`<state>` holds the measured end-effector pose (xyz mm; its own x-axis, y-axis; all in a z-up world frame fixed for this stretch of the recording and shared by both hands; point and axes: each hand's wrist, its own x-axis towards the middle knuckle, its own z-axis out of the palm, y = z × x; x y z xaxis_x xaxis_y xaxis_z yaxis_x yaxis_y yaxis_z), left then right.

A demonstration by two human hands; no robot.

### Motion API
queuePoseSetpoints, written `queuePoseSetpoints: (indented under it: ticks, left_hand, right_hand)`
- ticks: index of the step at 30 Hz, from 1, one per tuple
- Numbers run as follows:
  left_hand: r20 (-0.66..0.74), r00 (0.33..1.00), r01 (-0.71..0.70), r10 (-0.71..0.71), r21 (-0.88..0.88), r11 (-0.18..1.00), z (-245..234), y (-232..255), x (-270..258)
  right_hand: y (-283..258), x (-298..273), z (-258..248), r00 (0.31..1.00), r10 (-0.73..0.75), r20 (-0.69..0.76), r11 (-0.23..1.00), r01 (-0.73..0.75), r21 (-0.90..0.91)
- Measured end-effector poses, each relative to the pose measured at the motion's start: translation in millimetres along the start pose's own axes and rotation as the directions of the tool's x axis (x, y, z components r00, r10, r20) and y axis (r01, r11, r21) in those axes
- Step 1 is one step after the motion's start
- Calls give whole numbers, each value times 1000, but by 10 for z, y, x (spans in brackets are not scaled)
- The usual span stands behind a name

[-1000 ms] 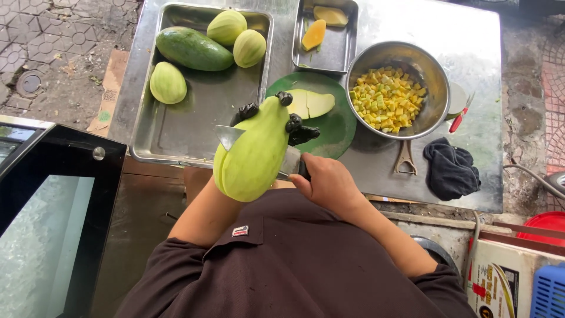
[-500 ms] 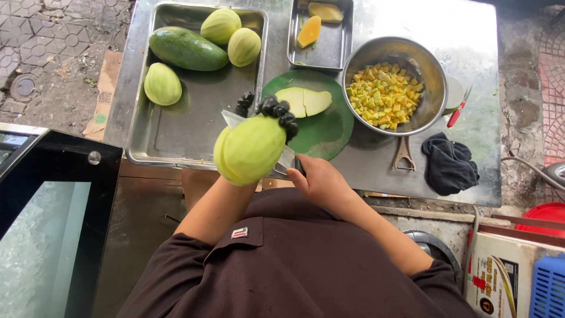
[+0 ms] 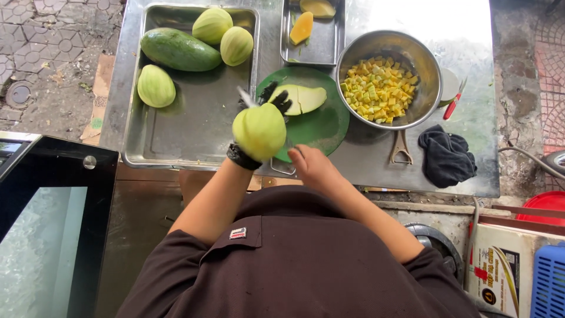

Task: The person peels a green mango with a knife, slices it into wedges, and dices the wedges into small cubes on a green cutting board. The diced mango is added to a metal bowl already containing diced mango.

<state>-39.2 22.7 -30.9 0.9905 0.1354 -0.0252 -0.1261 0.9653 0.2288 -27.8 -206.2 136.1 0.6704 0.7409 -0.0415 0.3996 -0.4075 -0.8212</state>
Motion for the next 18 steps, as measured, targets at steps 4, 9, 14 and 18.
queuePoseSetpoints:
  ticks: [4, 9, 14, 18]
  left_hand:
    - [-9, 1000, -12, 12, 12, 1000, 898, -15, -142]
    - [760, 493, -480, 424, 644, -595, 1839, -25, -433]
    - [607, 688, -428, 397, 782, -453, 1337, -119, -283]
    - [623, 687, -479, 374, 775, -411, 1388, -121, -291]
  right_hand:
    - [692, 77, 179, 999, 48, 12, 997, -48, -60]
    - [760, 71, 313, 747, 528, 404, 711, -649, 270]
    - [923, 123, 231, 707, 483, 517, 680, -675, 287]
    - [789, 178, 127, 681, 498, 536, 685, -689, 239]
